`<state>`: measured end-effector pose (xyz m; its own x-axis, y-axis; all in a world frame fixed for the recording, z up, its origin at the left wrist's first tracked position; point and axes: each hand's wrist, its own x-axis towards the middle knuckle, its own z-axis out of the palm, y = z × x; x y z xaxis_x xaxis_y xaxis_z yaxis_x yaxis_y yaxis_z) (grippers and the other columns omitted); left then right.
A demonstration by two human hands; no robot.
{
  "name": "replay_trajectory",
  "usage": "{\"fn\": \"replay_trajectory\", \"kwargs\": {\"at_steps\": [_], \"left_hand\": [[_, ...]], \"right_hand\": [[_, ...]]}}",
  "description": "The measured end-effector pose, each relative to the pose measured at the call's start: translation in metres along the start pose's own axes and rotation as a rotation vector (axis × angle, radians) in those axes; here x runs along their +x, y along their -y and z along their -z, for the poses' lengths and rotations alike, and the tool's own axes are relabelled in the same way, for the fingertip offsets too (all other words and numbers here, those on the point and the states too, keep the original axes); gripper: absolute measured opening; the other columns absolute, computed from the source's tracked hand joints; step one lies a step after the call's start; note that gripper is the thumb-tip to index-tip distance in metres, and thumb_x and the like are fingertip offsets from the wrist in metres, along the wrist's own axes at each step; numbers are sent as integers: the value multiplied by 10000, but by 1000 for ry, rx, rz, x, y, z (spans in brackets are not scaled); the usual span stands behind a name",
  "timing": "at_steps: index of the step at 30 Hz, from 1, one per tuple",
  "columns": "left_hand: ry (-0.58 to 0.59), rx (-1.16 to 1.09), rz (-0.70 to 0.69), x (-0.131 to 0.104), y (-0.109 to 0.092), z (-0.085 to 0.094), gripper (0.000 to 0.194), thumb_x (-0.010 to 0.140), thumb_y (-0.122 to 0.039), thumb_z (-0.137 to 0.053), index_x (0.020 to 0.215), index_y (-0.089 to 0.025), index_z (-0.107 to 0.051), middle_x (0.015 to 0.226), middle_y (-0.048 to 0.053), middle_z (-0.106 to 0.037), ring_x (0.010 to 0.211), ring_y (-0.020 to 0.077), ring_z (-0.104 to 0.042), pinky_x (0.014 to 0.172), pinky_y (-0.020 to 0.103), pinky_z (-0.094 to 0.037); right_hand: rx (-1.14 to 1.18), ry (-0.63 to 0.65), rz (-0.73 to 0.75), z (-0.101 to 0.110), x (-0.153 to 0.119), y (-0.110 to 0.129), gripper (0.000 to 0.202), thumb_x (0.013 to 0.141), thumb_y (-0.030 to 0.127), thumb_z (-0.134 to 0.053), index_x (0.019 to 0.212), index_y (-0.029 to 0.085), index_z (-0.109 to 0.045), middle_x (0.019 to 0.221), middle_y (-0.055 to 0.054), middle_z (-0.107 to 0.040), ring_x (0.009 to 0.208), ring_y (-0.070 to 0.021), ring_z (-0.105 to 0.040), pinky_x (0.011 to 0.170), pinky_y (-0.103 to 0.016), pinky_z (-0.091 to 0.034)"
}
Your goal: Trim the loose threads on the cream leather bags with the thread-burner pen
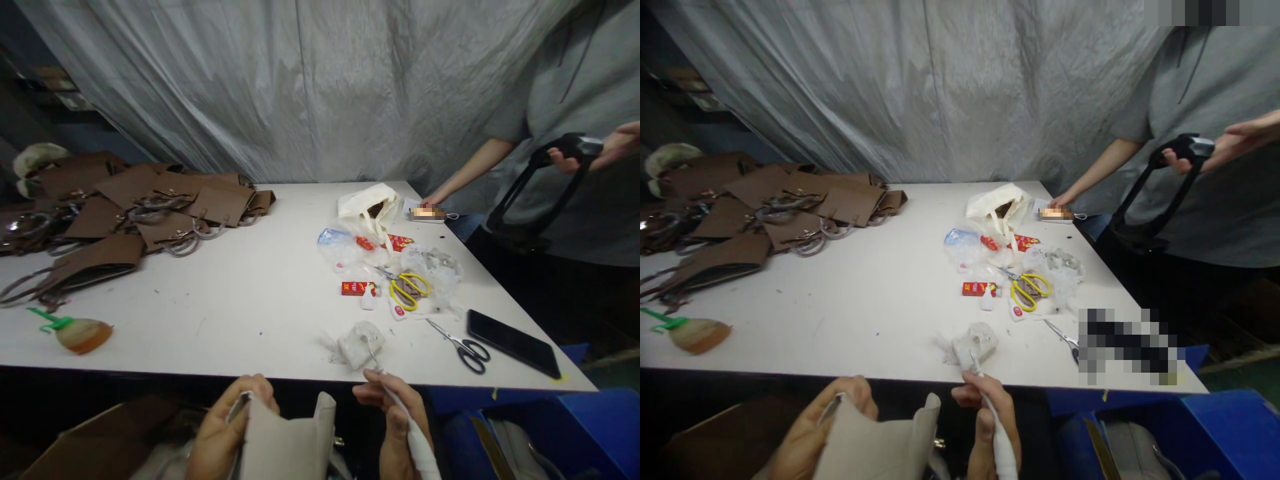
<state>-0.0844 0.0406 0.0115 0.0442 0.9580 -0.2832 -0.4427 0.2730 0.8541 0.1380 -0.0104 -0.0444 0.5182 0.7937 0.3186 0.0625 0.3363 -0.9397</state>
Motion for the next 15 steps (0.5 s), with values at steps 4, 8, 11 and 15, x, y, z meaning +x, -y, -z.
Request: {"fn": "replay_trajectory", "kwargs": {"at_steps": [4,8,11,15], "left_hand": [[-18,45,87,20,-62,34,320,606,-327,-878,603,-217,-578,528,-68,-468,402,83,-421,426,216,-376],[-185,175,-41,18,-85,42,419,664,-468,-827,572,-207,-513,499,-69,-392,371,18,-212,405,155,-218],[-55,397,-6,2,-60,24,389,615,-506,-833,582,-190,-608,501,-44,-447,404,53,-304,429,160,-188],[221,668,88,-7,-1,-15,216,648,-364,-786,569,-177,-713,561,7,-586,573,145,-485,546,232,-345]], "right_hand": [[-69,16,-7,27,25,11,410,1095,531,-404,1209,217,-641,1083,-115,-748,782,-222,-746,642,-340,-595],[-103,12,-83,42,38,17,345,1094,495,-435,1191,215,-611,1091,-100,-740,757,-187,-716,623,-302,-576],[-138,49,-224,40,43,16,350,1082,519,-456,1189,210,-583,951,-67,-754,768,-192,-709,676,-308,-586],[-228,117,-298,31,49,5,391,1053,571,-480,1073,206,-618,905,-61,-748,782,-206,-703,724,-324,-579]]}}
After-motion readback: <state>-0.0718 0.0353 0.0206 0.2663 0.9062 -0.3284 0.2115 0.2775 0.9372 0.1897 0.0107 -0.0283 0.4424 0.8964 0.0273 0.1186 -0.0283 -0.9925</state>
